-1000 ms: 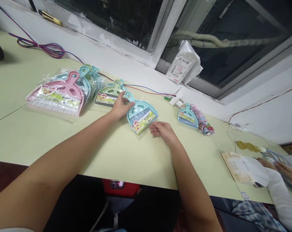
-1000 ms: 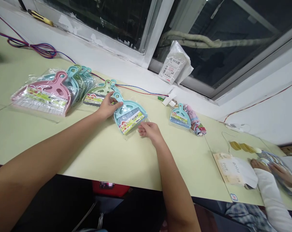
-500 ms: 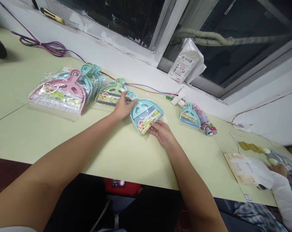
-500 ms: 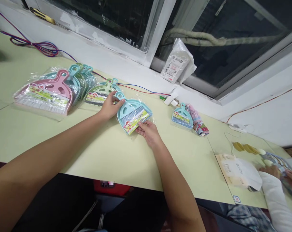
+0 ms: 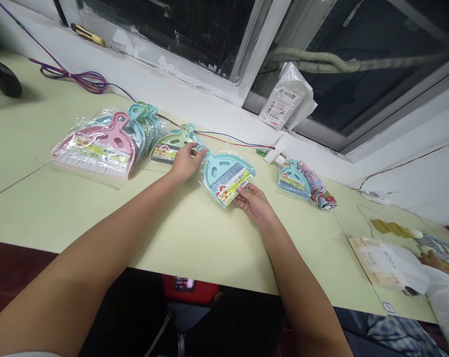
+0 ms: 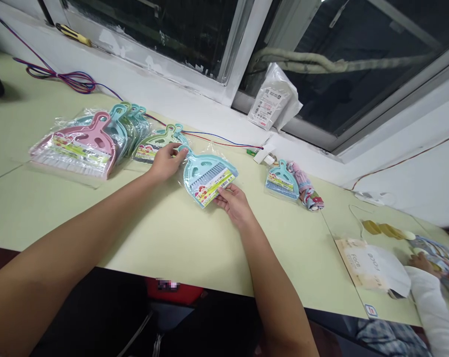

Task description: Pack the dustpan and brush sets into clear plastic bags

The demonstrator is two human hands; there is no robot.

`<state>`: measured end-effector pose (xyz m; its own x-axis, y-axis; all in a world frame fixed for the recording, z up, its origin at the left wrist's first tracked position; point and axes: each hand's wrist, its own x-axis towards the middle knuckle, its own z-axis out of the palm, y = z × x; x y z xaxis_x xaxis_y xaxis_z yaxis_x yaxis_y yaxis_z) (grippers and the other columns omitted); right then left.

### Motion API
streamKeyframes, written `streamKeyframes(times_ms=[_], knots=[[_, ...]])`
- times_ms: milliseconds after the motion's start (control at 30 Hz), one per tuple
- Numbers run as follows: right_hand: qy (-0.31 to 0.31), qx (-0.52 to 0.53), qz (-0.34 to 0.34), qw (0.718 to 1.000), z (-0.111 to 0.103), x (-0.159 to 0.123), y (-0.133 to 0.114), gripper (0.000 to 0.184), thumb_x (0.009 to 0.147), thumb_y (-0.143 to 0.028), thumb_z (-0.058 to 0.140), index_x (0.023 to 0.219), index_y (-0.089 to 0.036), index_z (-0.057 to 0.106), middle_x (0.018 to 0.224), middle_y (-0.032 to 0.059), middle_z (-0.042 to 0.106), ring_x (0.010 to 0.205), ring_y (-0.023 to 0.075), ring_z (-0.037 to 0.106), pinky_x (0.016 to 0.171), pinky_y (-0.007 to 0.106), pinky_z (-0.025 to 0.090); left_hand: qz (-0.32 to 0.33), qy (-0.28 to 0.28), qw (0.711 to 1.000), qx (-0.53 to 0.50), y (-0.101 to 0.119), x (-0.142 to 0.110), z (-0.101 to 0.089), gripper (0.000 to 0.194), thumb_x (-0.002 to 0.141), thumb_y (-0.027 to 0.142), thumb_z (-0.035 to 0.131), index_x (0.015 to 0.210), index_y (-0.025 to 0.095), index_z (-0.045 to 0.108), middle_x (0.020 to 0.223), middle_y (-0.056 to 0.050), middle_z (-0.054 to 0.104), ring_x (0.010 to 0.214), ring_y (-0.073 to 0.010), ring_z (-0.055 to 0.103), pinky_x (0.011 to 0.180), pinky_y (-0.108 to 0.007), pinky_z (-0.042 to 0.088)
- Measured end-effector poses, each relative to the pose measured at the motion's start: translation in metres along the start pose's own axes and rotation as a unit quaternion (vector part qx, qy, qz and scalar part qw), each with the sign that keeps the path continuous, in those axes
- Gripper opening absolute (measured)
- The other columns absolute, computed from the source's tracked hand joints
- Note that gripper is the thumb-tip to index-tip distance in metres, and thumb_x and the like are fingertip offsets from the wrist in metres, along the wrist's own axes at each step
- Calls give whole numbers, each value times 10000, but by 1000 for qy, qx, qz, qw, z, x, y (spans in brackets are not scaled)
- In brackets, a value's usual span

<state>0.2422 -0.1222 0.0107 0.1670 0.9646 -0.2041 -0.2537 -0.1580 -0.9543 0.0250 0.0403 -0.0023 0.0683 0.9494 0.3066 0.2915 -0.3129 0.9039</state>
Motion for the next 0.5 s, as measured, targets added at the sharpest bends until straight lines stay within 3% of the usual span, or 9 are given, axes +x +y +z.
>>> streamKeyframes(times_ms=[200, 500], knots=[[-30, -20, 3, 999, -3, -3, -5, 376, 680, -342, 903, 881, -191, 623, 947, 81, 784, 821, 196, 754, 768, 317, 631, 14, 30, 999, 21, -1, 7, -14, 493, 873, 608, 610, 1061, 171, 737, 922, -89, 707, 852, -231, 629, 843, -356, 477], [-45, -52, -8, 998, -13, -3, -9, 369, 709, -352, 894, 941, -186, 660, 984, 89, 787, 839, 210, 757, 752, 326, 641, 26, 37, 998, 37, 3, 9, -21, 516, 879, 644, 568, 914, 170, 767, 870, -78, 754, 796, -221, 651, 758, -315, 478]])
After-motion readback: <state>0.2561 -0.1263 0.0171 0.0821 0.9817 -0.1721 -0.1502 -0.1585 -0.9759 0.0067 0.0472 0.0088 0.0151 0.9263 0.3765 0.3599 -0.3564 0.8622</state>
